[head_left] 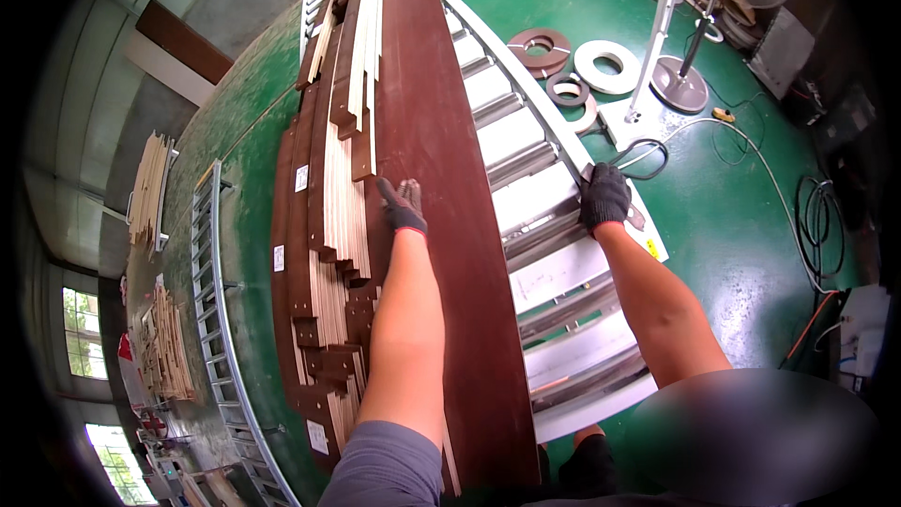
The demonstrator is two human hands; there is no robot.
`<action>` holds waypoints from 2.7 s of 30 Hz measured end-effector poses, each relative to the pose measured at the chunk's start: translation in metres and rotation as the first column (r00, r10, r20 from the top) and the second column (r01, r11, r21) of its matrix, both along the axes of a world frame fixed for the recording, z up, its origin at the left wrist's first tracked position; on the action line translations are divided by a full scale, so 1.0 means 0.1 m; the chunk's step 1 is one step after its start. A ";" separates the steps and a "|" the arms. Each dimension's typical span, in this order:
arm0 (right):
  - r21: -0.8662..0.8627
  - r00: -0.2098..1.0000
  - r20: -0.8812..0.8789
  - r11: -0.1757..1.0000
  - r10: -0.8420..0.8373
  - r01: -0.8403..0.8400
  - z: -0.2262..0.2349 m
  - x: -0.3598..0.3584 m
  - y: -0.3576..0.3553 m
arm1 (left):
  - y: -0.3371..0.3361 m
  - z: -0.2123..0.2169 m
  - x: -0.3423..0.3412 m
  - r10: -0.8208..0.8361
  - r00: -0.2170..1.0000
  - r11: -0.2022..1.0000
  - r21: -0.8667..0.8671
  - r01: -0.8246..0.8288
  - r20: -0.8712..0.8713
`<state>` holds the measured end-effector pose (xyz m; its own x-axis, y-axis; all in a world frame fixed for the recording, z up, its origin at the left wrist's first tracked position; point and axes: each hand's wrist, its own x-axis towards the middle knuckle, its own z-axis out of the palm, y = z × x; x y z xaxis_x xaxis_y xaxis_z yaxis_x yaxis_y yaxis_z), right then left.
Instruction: The person picks up long wooden boards from a stack, checks their ends, and feeds them one at a time into an edge-processing machine.
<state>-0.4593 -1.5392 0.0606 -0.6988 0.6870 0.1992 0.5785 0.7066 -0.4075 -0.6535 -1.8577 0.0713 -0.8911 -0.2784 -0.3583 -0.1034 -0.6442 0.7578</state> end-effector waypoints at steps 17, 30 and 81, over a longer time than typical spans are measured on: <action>-0.351 0.968 0.251 0.933 0.012 0.080 0.19 -0.30 0.19 | -0.34 -0.23 -1.08 0.222 0.975 0.944 0.245 -0.220 0.020; -0.356 0.959 0.282 0.928 -0.003 0.107 0.25 -0.35 0.15 | 0.37 -0.32 -0.72 -0.109 0.985 0.966 0.218 0.137 -0.138; -0.294 0.982 0.175 0.956 0.068 -0.013 0.06 -0.33 0.18 | 0.81 -0.86 -4.59 -0.123 0.817 0.986 0.024 0.166 -0.564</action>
<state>-0.4922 -1.5210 0.0661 -0.7329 0.6664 -0.1371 0.6349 0.5975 -0.4899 -1.1125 -1.7763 -0.0148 -0.9720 -0.1241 0.1998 0.2278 -0.7081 0.6684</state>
